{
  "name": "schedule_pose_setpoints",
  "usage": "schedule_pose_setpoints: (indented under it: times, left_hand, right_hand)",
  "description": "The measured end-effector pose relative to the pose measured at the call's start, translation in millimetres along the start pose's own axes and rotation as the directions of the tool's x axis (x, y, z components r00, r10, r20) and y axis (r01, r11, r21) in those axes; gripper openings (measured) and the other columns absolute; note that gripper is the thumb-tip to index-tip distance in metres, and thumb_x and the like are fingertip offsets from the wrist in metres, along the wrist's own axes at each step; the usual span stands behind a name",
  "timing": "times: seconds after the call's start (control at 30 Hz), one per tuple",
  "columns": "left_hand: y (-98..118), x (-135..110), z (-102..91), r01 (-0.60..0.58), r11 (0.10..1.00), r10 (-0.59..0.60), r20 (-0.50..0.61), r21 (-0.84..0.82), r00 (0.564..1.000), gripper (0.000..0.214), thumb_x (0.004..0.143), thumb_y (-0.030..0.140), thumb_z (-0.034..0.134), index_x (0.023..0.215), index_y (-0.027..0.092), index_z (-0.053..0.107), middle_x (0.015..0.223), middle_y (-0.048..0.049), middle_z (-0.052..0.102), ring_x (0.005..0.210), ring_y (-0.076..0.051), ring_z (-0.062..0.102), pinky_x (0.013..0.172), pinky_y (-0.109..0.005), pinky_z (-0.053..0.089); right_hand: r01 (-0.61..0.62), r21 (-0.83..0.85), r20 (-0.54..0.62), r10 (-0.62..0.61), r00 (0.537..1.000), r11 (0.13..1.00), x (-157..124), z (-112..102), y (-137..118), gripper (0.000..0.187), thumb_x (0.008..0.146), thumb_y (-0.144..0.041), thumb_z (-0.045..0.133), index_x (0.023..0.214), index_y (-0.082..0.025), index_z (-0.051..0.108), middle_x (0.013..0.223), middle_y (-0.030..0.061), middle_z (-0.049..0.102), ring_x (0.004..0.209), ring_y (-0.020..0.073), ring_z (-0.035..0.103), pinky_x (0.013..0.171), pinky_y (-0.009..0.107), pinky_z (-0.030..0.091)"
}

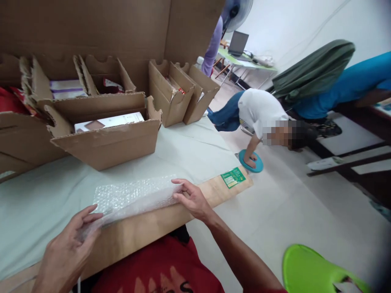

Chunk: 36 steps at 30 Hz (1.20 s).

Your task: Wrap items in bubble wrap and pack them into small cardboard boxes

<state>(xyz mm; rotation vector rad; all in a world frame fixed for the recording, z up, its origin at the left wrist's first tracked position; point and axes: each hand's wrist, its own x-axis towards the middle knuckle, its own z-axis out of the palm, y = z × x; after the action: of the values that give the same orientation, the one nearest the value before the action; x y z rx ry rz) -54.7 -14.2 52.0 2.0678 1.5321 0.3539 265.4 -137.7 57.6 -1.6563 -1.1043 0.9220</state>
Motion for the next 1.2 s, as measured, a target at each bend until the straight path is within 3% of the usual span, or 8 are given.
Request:
schedule_pose_setpoints:
  times: [0.13,0.3,0.43,0.63,0.77,0.9,1.07,1.2]
  left_hand:
    - [2,2,-5.1,0.020,0.998,-0.019,0.012,-0.065,1.000,0.048,0.085,0.043,0.050,0.130,0.029,0.058,0.096,0.0009,0.078,0.051,-0.014,0.058,0.060,-0.027,0.052]
    - [16,8,-4.2,0.112,0.993,-0.114,-0.063,-0.032,0.992,0.058,0.084,0.048,0.051,0.135,0.020,0.057,0.099,-0.0050,0.076,0.060,-0.017,0.064,0.065,-0.031,0.051]
    - [24,15,-2.2,0.129,0.992,-0.129,-0.114,-0.009,0.985,0.065,0.085,0.049,0.051,0.143,0.019,0.052,0.098,-0.0064,0.076,0.066,-0.021,0.066,0.067,-0.035,0.051]
    - [24,27,2.3,0.125,0.990,-0.124,-0.026,0.061,0.992,0.062,0.090,0.042,0.049,0.146,0.016,0.047,0.093,-0.0063,0.075,0.076,-0.024,0.070,0.070,-0.036,0.052]
    - [25,29,4.9,0.073,0.972,-0.070,-0.025,0.223,0.997,0.061,0.093,0.040,0.049,0.148,0.014,0.044,0.108,-0.0122,0.072,0.086,-0.027,0.070,0.074,-0.038,0.053]
    - [23,27,4.6,0.011,0.937,0.000,-0.031,0.349,1.000,0.062,0.094,0.043,0.050,0.147,0.011,0.043,0.114,-0.0163,0.069,0.097,-0.031,0.069,0.077,-0.040,0.054]
    - [18,28,7.4,-0.049,0.931,0.025,0.071,0.361,0.997,0.056,0.095,0.038,0.046,0.146,0.013,0.045,0.092,-0.0079,0.073,0.086,-0.028,0.070,0.073,-0.036,0.052]
    - [19,28,8.3,-0.069,0.943,0.036,0.106,0.327,0.994,0.055,0.095,0.030,0.042,0.147,0.014,0.045,0.084,-0.0042,0.071,0.077,-0.025,0.069,0.070,-0.034,0.051]
  right_hand:
    - [-0.038,0.052,-0.062,0.041,0.997,0.998,8,10,7,0.033,0.088,-0.033,0.063,0.116,-0.017,0.066,0.077,-0.0011,0.063,0.072,0.0151,0.061,0.070,0.028,0.051]
    - [-0.040,-0.116,-0.111,0.027,0.993,0.992,15,12,8,0.030,0.089,-0.037,0.062,0.111,-0.018,0.069,0.070,-0.0015,0.062,0.063,0.0145,0.057,0.060,0.026,0.045]
    - [-0.032,-0.257,-0.142,-0.005,0.990,0.966,19,15,5,0.022,0.090,-0.038,0.059,0.099,-0.021,0.069,0.073,0.0002,0.066,0.064,0.0162,0.059,0.061,0.028,0.046]
    - [0.032,-0.576,-0.110,-0.116,0.987,0.817,21,17,6,0.015,0.089,-0.030,0.057,0.076,-0.022,0.058,0.079,0.0036,0.067,0.079,0.0213,0.062,0.075,0.034,0.046]
    - [0.028,-0.774,-0.091,-0.155,0.984,0.633,20,12,12,0.012,0.090,-0.030,0.058,0.092,-0.020,0.065,0.097,0.0093,0.071,0.092,0.0276,0.062,0.082,0.039,0.045]
    - [0.009,-0.822,-0.132,-0.205,0.970,0.570,25,6,16,0.034,0.093,-0.038,0.060,0.120,-0.019,0.064,0.114,0.0124,0.071,0.103,0.0313,0.062,0.087,0.043,0.044]
    - [0.050,-0.779,-0.060,-0.153,0.986,0.625,38,9,11,0.012,0.090,-0.033,0.065,0.091,-0.021,0.066,0.108,0.0103,0.071,0.098,0.0291,0.061,0.086,0.042,0.044]
    - [0.032,-0.495,-0.082,-0.083,0.993,0.868,31,17,7,0.004,0.086,-0.025,0.063,0.087,-0.021,0.061,0.087,0.0037,0.066,0.081,0.0208,0.061,0.076,0.034,0.047]
